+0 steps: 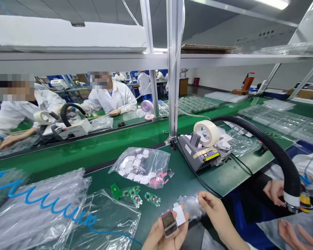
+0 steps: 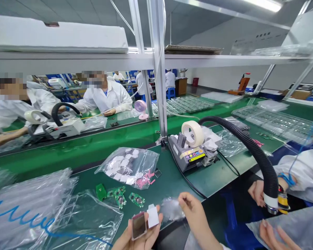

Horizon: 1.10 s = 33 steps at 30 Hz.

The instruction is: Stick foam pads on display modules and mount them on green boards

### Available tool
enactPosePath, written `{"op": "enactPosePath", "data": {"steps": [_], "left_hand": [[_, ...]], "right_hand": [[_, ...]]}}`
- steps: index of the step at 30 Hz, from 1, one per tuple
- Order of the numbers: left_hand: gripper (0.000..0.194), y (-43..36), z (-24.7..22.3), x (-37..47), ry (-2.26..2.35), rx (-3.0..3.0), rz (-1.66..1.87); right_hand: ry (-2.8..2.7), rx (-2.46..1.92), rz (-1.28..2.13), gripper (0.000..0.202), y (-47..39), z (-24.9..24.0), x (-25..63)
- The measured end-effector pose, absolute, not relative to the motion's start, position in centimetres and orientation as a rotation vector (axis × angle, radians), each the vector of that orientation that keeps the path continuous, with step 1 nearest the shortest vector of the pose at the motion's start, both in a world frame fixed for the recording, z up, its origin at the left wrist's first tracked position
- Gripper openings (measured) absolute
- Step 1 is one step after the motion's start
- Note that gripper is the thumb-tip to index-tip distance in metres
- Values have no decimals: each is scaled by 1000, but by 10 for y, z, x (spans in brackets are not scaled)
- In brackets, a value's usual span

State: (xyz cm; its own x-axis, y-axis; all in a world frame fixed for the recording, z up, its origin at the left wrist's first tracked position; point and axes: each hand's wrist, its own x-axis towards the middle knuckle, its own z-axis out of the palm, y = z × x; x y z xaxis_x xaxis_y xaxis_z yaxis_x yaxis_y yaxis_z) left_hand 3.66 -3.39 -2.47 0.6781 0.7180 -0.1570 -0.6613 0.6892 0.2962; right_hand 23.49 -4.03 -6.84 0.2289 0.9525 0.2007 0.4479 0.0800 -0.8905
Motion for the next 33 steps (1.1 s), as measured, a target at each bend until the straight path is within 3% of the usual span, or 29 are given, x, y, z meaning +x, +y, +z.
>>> {"op": "enactPosePath", "data": {"steps": [4, 7, 11, 16, 27, 30, 33], "left_hand": [[24, -37, -17, 45, 209, 211, 769], [25, -38, -8, 50, 205, 205, 721], [25, -39, 1, 54, 190, 191, 692], [29, -39, 2, 56, 143, 186, 633], [33, -46, -9, 46, 194, 115, 558], [37, -50, -9, 45, 201, 58, 542], [43, -52, -11, 46, 258, 19, 516]], "right_hand": [[-1320, -1576, 700, 17, -33, -89, 244], [-1283, -1512, 836, 23, -35, -74, 242], [-1294, -1244, 1200, 40, -42, -36, 232], [-1069, -730, 1696, 40, -48, -16, 212], [-699, -719, 1481, 22, -32, -29, 214], [-880, -730, 1354, 28, -29, -12, 224], [-1420, -680, 1087, 27, -29, 11, 229]]}}
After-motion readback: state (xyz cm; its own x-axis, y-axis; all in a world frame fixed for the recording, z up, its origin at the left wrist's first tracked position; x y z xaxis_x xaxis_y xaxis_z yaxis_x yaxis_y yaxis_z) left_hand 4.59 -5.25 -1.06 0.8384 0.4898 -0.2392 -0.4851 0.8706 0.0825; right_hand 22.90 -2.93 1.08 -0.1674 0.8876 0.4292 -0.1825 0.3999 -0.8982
